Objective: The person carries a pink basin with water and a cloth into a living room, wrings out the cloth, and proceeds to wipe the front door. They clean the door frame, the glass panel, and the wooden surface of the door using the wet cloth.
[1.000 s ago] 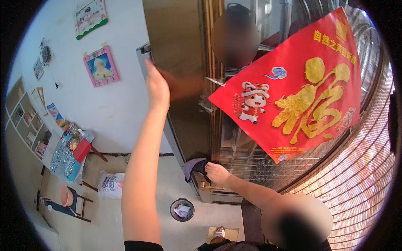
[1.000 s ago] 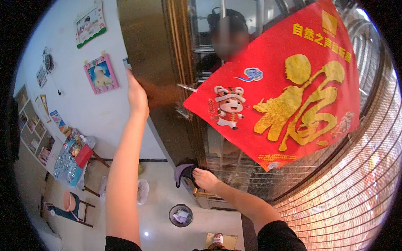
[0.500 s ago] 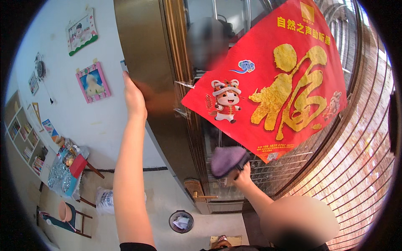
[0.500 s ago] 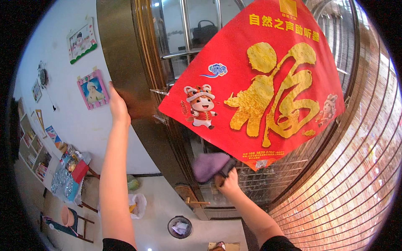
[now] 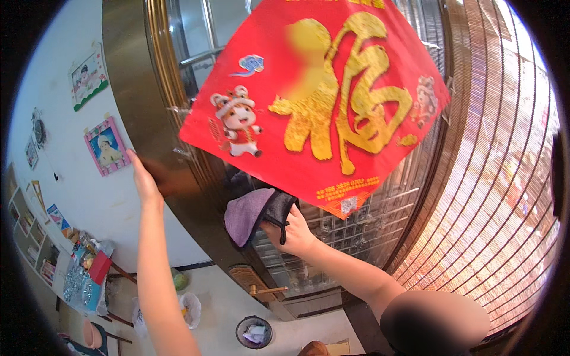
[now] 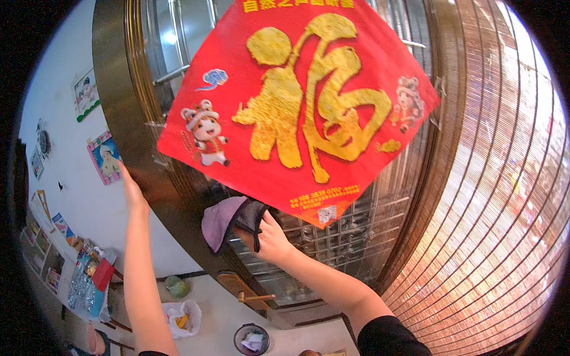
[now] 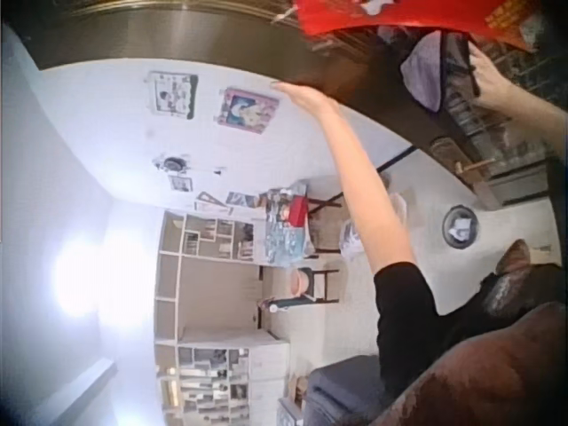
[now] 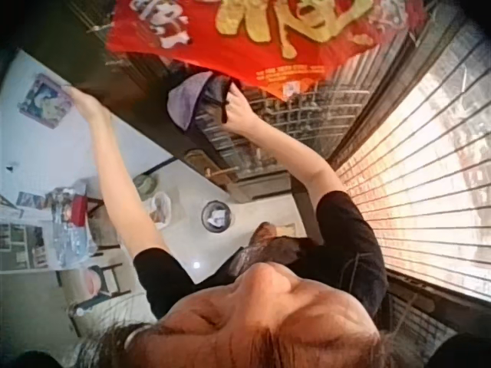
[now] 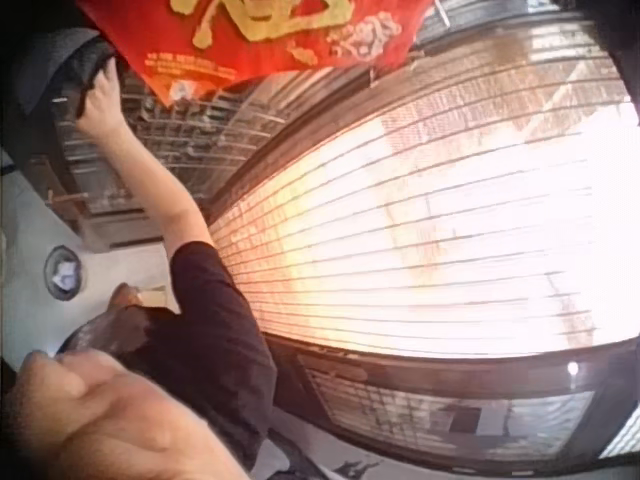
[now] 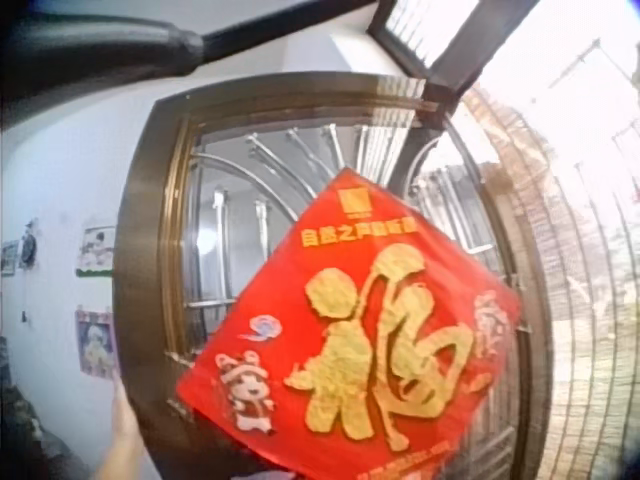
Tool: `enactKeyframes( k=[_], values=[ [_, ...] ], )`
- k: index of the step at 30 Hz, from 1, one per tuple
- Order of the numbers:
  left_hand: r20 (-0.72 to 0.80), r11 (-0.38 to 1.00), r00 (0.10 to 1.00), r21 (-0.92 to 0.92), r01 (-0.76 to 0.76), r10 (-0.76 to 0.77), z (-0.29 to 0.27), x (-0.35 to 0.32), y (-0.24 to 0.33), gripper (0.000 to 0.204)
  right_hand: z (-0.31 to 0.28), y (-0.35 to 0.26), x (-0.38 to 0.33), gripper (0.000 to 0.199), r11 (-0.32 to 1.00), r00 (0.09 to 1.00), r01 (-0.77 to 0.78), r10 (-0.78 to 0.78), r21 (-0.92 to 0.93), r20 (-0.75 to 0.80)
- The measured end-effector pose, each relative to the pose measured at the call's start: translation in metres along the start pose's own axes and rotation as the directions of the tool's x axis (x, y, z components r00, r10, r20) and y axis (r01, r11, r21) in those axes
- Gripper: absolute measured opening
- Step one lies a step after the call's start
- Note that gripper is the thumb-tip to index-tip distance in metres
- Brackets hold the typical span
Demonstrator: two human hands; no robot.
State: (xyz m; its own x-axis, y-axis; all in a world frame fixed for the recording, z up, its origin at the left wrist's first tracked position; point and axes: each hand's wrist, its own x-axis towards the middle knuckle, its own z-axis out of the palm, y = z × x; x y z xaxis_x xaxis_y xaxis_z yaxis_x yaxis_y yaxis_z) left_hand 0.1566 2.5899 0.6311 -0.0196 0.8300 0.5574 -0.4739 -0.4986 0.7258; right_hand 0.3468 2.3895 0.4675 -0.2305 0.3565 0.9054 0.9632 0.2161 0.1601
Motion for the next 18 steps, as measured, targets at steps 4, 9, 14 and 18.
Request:
enactKeyframes(
  k=[4, 9, 14, 18],
  values=[
    [0.067, 0.986, 0.991, 0.122, 0.111, -0.12, -0.03, -0.038, -0.034, 0.084, -0.015, 0.011, -0.125, 0.037, 0.977, 0.98, -0.198, 0.195, 0.074, 0.037],
    [0.055, 0.96, 0.998, 0.277, 0.025, -0.042, -0.053, -0.098, -0.064, 0.085, -0.023, 0.015, -0.293, 0.036, 0.85, 0.849, -0.521, 0.507, 0.074, 0.15],
    [-0.025, 0.948, 0.998, 0.314, -0.046, 0.056, -0.037, -0.114, -0.072, 0.087, -0.058, 0.012, -0.231, 0.044, 0.942, 0.929, -0.291, 0.32, -0.166, 0.184],
    [-0.026, 0.928, 0.992, 0.356, -0.108, 0.125, -0.041, -0.125, -0.058, 0.088, -0.066, 0.005, -0.115, 0.03, 0.983, 0.985, -0.174, 0.173, -0.053, -0.023]
  ],
)
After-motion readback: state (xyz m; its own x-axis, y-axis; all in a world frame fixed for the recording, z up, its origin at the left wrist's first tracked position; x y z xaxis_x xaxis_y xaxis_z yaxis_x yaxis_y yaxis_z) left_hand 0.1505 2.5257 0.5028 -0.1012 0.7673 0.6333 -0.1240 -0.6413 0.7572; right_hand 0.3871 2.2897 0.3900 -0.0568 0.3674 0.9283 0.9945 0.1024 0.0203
